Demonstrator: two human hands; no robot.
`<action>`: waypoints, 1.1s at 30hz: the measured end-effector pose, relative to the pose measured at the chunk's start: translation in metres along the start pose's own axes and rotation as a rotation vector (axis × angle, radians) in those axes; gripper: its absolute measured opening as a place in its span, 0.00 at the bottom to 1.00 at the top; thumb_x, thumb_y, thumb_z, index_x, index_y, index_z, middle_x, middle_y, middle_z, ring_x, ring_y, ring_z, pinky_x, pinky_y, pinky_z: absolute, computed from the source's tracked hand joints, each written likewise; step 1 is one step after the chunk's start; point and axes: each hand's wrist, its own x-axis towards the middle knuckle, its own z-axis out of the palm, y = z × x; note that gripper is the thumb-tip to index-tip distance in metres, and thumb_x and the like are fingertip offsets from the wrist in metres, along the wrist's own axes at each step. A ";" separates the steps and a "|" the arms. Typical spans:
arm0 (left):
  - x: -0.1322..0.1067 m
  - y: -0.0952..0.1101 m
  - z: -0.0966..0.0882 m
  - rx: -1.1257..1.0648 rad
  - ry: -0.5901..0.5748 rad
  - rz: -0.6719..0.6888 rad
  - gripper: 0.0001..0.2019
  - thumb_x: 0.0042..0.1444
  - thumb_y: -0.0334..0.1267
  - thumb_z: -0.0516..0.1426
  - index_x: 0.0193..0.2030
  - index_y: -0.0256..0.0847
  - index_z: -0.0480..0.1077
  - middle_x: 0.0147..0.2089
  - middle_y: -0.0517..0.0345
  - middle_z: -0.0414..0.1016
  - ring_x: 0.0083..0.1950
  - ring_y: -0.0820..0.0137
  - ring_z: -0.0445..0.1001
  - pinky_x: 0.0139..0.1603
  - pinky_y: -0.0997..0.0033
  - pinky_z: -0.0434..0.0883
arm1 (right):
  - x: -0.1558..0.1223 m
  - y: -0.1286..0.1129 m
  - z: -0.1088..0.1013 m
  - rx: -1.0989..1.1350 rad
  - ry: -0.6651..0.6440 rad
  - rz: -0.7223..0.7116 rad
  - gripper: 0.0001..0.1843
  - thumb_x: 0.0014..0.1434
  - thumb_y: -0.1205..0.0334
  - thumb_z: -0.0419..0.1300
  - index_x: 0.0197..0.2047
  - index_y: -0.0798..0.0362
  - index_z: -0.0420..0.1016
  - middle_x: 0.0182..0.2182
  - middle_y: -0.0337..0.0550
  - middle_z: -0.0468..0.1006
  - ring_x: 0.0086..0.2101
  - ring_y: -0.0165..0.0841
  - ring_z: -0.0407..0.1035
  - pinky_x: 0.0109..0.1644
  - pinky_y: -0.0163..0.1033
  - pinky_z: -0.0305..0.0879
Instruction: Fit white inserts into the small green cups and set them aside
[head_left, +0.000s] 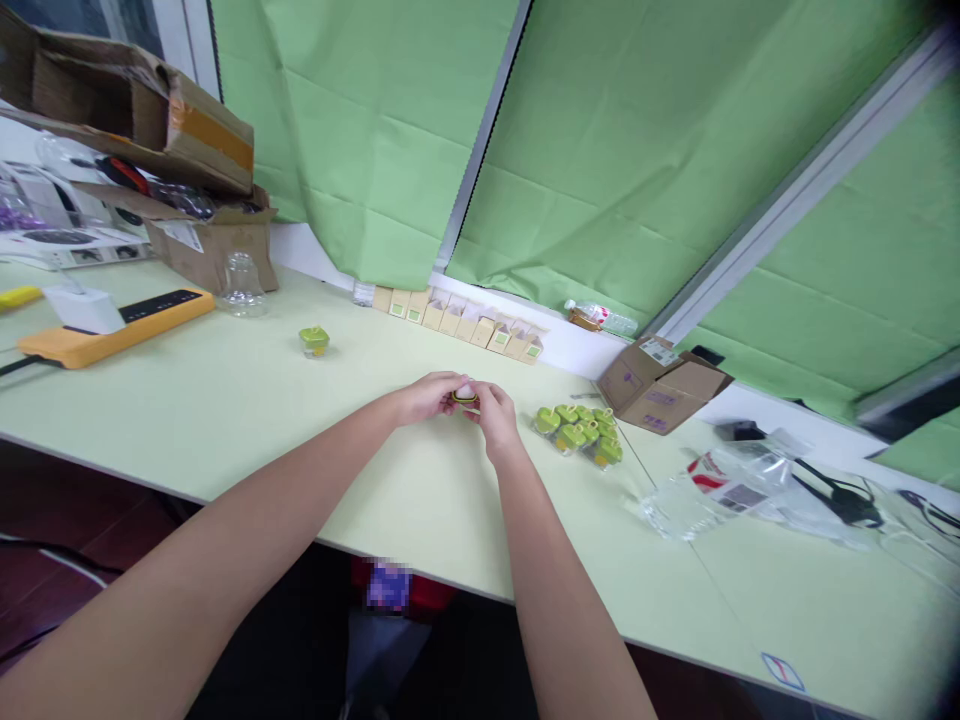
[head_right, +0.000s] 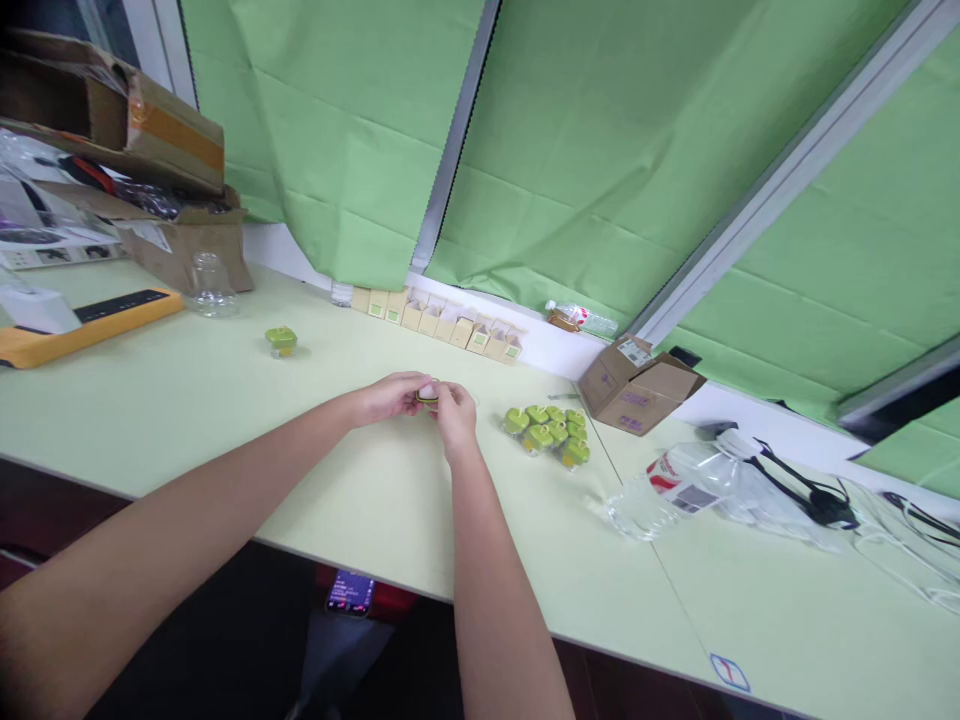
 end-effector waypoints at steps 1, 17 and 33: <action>0.001 -0.002 0.000 0.015 0.013 0.010 0.15 0.55 0.48 0.60 0.37 0.36 0.68 0.33 0.58 0.69 0.26 0.76 0.66 0.27 0.74 0.61 | 0.000 0.000 0.000 -0.001 -0.009 0.007 0.15 0.49 0.52 0.62 0.36 0.52 0.74 0.35 0.42 0.79 0.35 0.36 0.74 0.34 0.37 0.71; 0.006 -0.016 0.007 0.573 0.396 0.247 0.20 0.64 0.50 0.43 0.34 0.39 0.68 0.28 0.58 0.69 0.30 0.70 0.66 0.32 0.72 0.64 | 0.000 0.015 0.009 -0.212 -0.002 -0.182 0.22 0.54 0.41 0.59 0.38 0.51 0.69 0.34 0.42 0.77 0.34 0.34 0.73 0.35 0.37 0.67; 0.009 -0.019 0.007 0.501 0.481 0.141 0.28 0.62 0.58 0.42 0.27 0.39 0.70 0.27 0.54 0.74 0.29 0.68 0.71 0.32 0.69 0.67 | -0.001 0.025 0.012 -0.358 -0.014 -0.336 0.24 0.56 0.38 0.56 0.40 0.51 0.69 0.33 0.43 0.76 0.33 0.35 0.71 0.37 0.40 0.66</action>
